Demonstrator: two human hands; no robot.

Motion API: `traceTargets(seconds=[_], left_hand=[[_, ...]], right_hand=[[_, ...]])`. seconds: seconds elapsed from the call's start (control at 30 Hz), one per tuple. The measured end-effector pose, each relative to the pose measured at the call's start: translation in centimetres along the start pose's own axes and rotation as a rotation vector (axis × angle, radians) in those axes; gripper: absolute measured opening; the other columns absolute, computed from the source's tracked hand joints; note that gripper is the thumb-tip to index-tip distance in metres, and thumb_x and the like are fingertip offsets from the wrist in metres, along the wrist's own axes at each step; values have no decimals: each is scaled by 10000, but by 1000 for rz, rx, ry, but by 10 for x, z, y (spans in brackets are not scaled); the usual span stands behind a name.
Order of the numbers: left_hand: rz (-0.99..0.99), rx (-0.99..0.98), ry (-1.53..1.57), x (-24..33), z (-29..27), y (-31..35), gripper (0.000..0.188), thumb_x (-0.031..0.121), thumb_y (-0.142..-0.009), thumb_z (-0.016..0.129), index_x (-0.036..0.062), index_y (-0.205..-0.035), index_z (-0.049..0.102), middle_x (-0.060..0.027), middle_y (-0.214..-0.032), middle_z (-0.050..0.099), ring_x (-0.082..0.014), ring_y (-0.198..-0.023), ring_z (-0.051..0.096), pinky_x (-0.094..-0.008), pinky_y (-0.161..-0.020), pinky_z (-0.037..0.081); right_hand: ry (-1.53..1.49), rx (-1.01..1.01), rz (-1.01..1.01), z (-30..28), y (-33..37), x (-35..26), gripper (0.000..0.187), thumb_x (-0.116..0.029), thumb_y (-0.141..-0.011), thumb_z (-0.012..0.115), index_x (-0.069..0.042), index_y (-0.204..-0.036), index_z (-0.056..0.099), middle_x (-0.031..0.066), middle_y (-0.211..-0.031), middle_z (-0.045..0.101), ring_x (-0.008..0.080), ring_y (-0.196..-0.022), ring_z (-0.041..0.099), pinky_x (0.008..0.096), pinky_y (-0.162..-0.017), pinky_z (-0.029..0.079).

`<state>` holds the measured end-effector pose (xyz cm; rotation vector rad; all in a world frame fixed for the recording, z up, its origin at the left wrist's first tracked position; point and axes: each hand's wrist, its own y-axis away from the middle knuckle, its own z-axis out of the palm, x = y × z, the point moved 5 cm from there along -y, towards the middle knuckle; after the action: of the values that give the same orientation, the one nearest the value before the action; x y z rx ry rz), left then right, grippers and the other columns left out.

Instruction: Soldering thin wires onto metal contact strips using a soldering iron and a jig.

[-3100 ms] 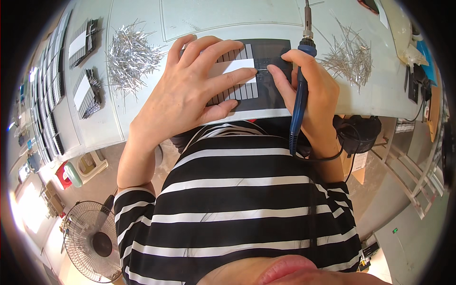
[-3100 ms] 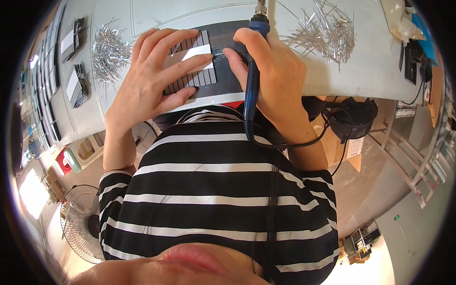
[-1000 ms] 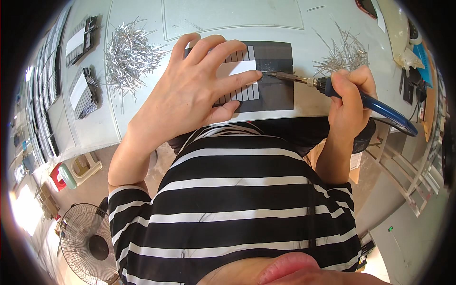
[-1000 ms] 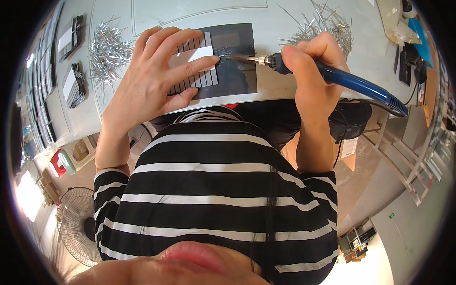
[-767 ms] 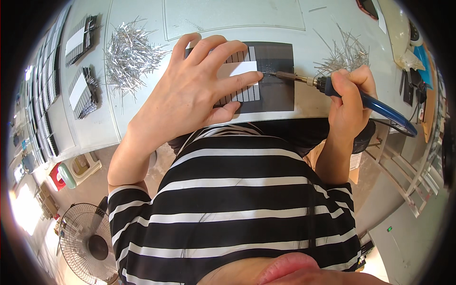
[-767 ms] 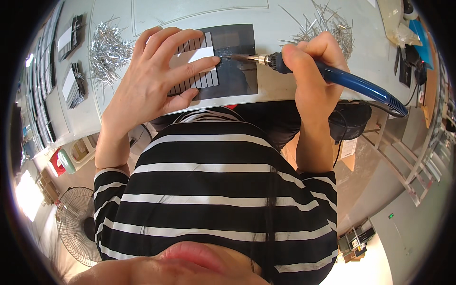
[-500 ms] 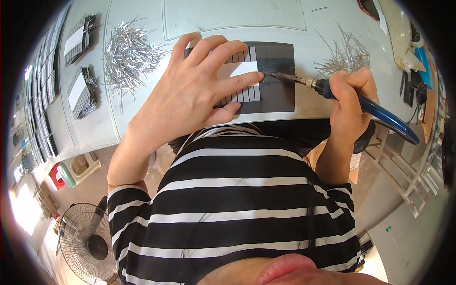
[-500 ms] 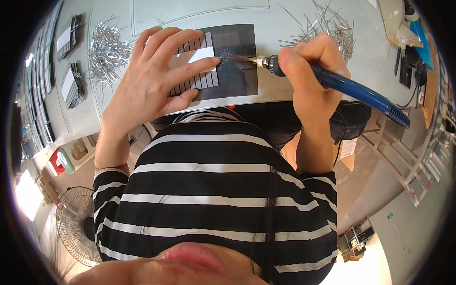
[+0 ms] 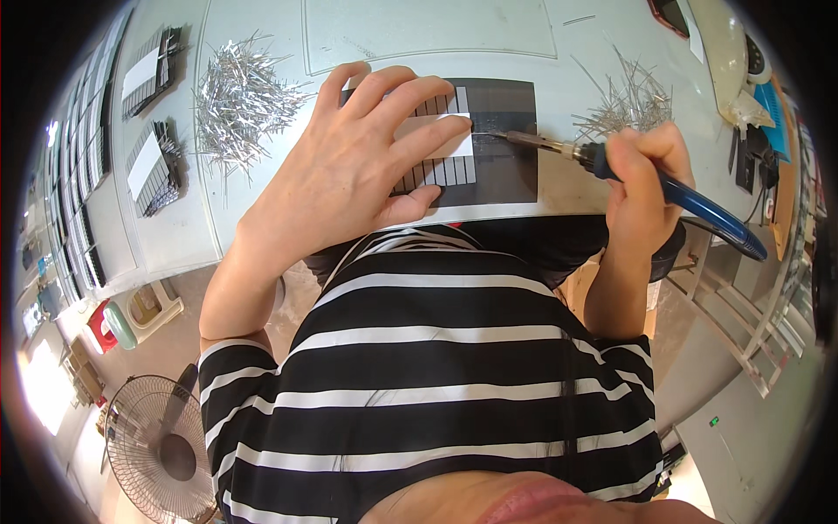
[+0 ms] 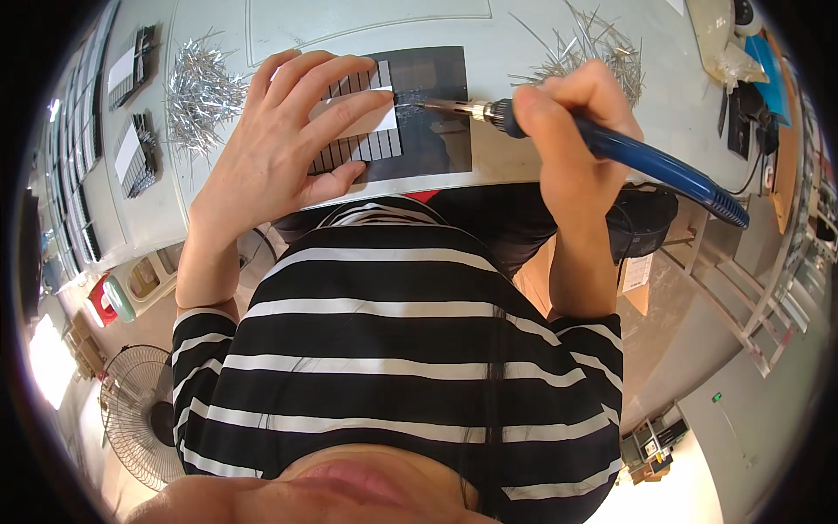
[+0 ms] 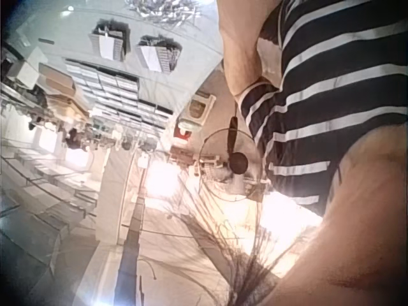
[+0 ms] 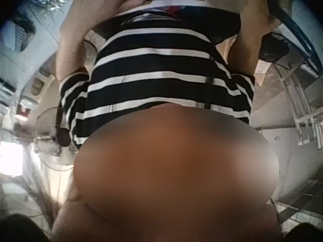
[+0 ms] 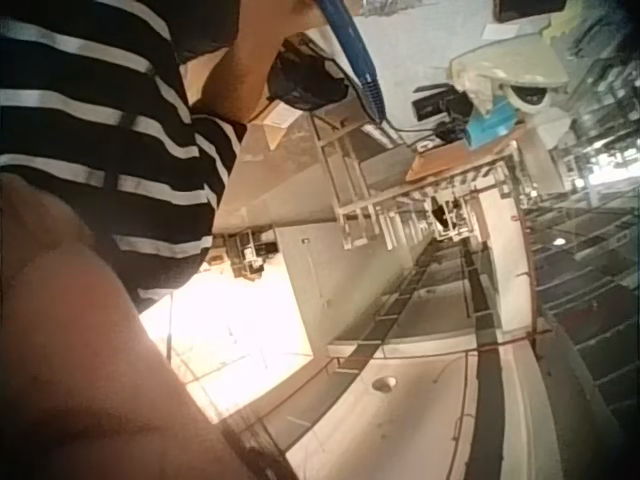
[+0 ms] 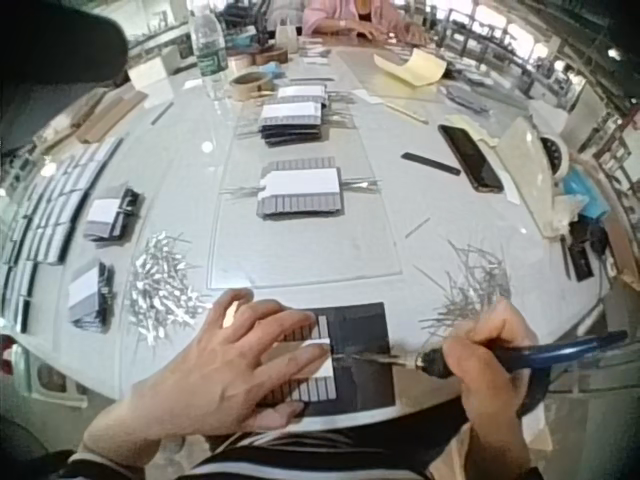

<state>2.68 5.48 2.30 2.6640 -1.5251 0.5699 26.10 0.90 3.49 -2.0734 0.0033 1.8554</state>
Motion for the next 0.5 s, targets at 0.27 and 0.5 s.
traceTargets(seconds=[0.27,0.5], left_hand=[[2,1,0,0,0,0,534,291,-785,692,153,-1293,605,-90,-1398,514,-340,-1278,461,-534,-1123,305],[-6,-10,15,1,-1,-1,535,301,-783,698,155,-1290,608,-87,-1394,517,-336,-1280,458,-535,-1122,302]], right_hand=[[-54,19,-2,2,2,1,239,57,-816,690,-42,-712,498,-12,-667,497,46,-595,403,232,-568,324],[-22,-11,-23,2,1,7,237,57,-814,690,-42,-712,500,-13,-658,480,51,-586,403,226,-554,315]])
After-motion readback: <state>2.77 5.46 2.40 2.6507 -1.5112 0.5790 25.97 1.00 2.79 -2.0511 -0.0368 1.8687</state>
